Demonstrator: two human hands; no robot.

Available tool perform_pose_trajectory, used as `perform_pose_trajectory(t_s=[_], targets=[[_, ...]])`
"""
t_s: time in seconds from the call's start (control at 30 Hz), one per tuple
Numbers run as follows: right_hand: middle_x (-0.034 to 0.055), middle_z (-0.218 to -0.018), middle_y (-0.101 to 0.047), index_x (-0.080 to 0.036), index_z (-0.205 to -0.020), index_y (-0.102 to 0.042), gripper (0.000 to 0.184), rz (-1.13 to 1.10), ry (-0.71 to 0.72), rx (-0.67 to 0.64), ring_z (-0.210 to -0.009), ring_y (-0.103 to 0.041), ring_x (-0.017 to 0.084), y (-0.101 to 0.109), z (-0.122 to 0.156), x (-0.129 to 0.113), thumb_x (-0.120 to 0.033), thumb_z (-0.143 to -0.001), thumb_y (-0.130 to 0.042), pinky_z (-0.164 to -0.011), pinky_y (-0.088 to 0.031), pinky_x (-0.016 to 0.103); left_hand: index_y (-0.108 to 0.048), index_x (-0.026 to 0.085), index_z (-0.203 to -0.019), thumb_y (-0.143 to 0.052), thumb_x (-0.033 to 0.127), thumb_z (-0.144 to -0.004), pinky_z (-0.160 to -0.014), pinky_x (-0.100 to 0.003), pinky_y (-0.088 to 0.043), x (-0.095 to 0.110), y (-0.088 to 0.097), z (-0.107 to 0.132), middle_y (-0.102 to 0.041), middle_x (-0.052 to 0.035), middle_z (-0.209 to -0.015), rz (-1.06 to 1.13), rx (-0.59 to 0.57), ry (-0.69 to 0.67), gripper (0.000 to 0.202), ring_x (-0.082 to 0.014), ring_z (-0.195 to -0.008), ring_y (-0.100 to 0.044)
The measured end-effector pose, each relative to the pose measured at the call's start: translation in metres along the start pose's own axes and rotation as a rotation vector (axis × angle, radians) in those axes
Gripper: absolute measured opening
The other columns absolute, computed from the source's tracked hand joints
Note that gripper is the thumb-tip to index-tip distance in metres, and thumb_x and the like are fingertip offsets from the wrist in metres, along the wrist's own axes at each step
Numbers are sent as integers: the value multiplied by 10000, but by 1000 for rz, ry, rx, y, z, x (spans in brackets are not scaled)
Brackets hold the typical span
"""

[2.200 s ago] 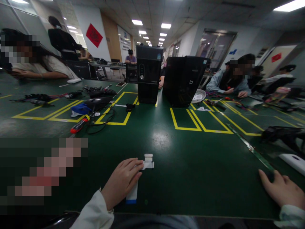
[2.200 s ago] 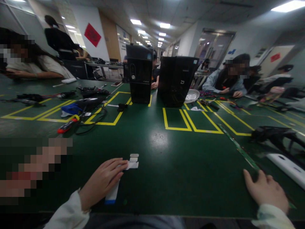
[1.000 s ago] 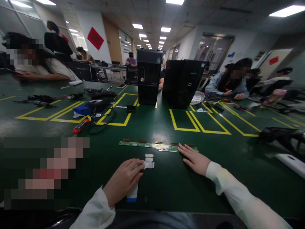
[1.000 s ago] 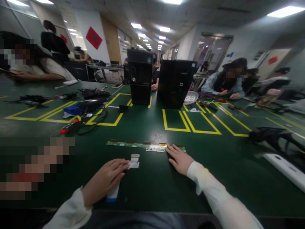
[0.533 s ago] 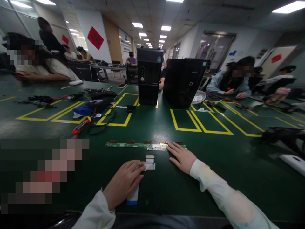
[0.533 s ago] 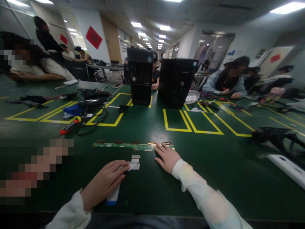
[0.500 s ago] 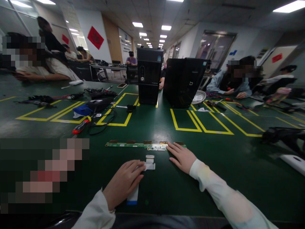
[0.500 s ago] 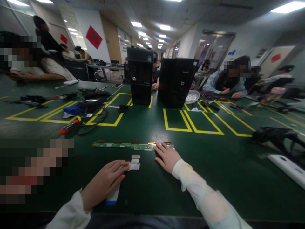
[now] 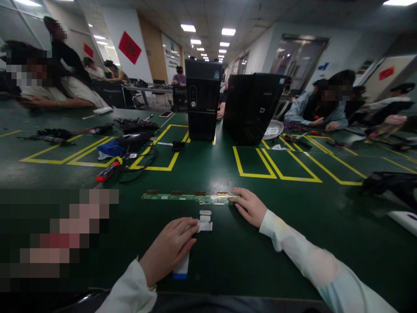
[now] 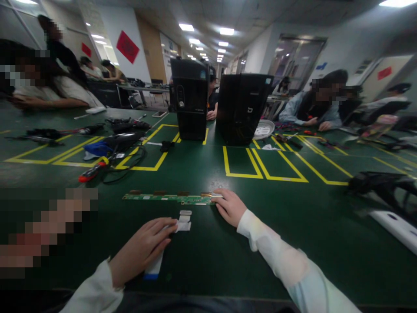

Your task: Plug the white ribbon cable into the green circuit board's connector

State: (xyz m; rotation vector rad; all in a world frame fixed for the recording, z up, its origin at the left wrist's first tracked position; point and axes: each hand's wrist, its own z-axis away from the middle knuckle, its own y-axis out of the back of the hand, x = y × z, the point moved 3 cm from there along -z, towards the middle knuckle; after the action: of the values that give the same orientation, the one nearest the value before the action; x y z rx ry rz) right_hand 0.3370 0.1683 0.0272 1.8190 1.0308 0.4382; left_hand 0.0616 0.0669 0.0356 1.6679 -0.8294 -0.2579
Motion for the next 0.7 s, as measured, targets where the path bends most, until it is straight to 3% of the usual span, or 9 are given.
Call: perform_pose_trajectory(t_s=[0.2, 0.37, 0.57, 0.7], targets=[[118, -1220, -569, -189, -1155, -576, 302, -10, 26, -58, -1163, -497, 231, -2, 3, -3, -220, -926, -381, -954, -447, 460, -491, 208, -1309, -470, 273, -937, -1022, -421, -428, 16, -8, -13, -528, -73, -1341, 8, -48, -58, 378, -227, -1218, -488], [130, -1249, -540, -162, -1222, -544, 340, -27, 22, -108, -1175, -482, 229, -2, 4, -10, -235, -933, -381, -985, -423, 447, -468, 168, -1320, -496, 301, -929, -1020, -410, -424, 30, -3, -34, -528, -94, -1339, 12, -69, -77, 415, -233, -1224, -479], [134, -1266, -517, -168, -1287, -498, 382, -44, -32, -147, -1172, -476, 238, -6, 3, -12, -277, -935, -398, -984, -427, 447, -566, 161, -1191, -443, 238, -943, -882, -364, -503, 38, -8, -60, -626, -77, -1168, 33, -71, -31, 287, -210, -1032, -573], [136, -1250, -524, -160, -1281, -511, 389, -32, -28, -154, -1166, -471, 247, -8, 4, -13, -285, -928, -406, -991, -420, 447, -550, 147, -1210, -438, 230, -942, -899, -368, -492, 44, -17, -64, -615, -93, -1185, 34, -48, -19, 302, -218, -1069, -555]])
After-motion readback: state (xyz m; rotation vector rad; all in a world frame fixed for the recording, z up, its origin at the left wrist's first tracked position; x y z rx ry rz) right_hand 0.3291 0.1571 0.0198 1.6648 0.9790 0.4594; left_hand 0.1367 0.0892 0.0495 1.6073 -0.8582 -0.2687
